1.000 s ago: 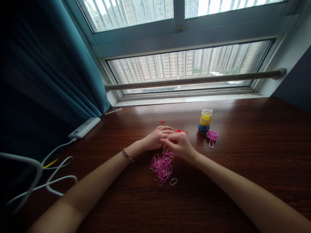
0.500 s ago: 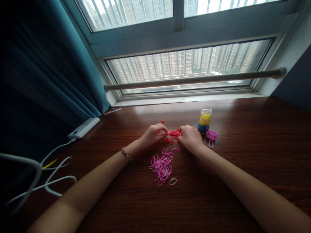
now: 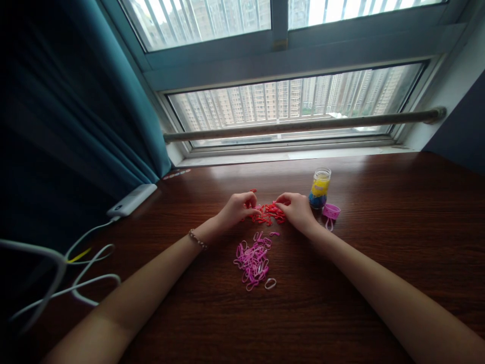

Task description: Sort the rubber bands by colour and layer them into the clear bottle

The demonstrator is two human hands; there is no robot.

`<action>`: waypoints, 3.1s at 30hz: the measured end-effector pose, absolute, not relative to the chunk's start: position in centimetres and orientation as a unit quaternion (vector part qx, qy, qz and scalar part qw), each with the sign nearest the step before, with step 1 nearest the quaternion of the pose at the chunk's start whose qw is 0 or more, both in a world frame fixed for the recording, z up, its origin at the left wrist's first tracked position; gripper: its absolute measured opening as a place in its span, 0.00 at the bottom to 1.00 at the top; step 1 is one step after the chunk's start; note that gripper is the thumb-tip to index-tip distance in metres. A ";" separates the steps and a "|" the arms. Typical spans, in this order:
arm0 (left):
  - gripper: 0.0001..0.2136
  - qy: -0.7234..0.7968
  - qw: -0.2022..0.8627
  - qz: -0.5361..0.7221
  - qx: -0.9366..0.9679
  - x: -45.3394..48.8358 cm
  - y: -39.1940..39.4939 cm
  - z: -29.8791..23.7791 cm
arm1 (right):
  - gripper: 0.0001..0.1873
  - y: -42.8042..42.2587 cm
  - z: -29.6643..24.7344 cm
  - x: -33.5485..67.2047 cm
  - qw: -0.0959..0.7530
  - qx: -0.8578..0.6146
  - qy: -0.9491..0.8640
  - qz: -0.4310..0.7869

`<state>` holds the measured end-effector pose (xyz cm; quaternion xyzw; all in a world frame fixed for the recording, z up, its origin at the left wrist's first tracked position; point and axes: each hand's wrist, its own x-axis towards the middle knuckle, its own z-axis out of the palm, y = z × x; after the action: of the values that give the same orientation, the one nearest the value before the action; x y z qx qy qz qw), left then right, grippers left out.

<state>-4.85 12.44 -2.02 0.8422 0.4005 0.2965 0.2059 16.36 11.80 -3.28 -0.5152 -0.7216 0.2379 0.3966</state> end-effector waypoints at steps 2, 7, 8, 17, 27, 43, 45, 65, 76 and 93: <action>0.08 0.404 0.199 0.291 0.844 -4.9 12.6 -2.1 | 0.08 11.9 -3.2 16.3 0.432 -0.499 -0.688 0.301; 0.06 0.410 0.190 0.287 0.844 -5.0 12.7 -2.4 | 0.14 11.8 -2.9 16.1 0.474 -0.468 -0.578 0.471; 0.06 0.411 0.187 0.289 0.844 -5.0 12.7 -2.4 | 0.14 11.7 -2.9 16.1 0.474 -0.465 -0.562 0.493; 0.03 0.403 0.178 0.312 0.841 -4.9 12.6 -2.1 | 0.13 11.6 -2.8 16.0 0.480 -0.453 -0.506 0.555; 0.07 0.401 0.189 0.320 0.837 -5.1 13.1 -2.3 | 0.14 9.7 -1.5 14.9 0.252 -0.328 -0.697 0.585; 0.10 0.177 0.285 0.139 0.932 -2.4 9.4 -0.4 | 0.05 12.3 -3.5 17.2 0.339 -0.542 -0.747 0.180; 0.10 0.184 0.229 0.168 0.941 -2.3 9.4 -0.4 | 0.08 12.4 -3.7 17.3 0.316 -0.544 -0.749 0.208; 0.08 0.305 0.157 0.318 0.884 -3.6 11.8 -2.5 | 0.09 13.7 -4.7 17.5 0.427 -0.512 -0.652 0.362; 0.07 0.400 0.372 0.436 0.715 -3.7 12.4 -1.6 | 0.15 13.0 -3.9 17.0 0.426 -0.500 -0.692 0.300; 0.07 0.333 0.467 0.209 0.792 -3.7 11.3 -0.6 | 0.16 12.4 -3.3 16.4 0.482 -0.473 -0.651 0.345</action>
<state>-3.73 11.34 -0.64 0.7921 0.3332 0.2086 0.4671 16.36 12.41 -3.31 -0.4733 -0.6514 0.3450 0.4824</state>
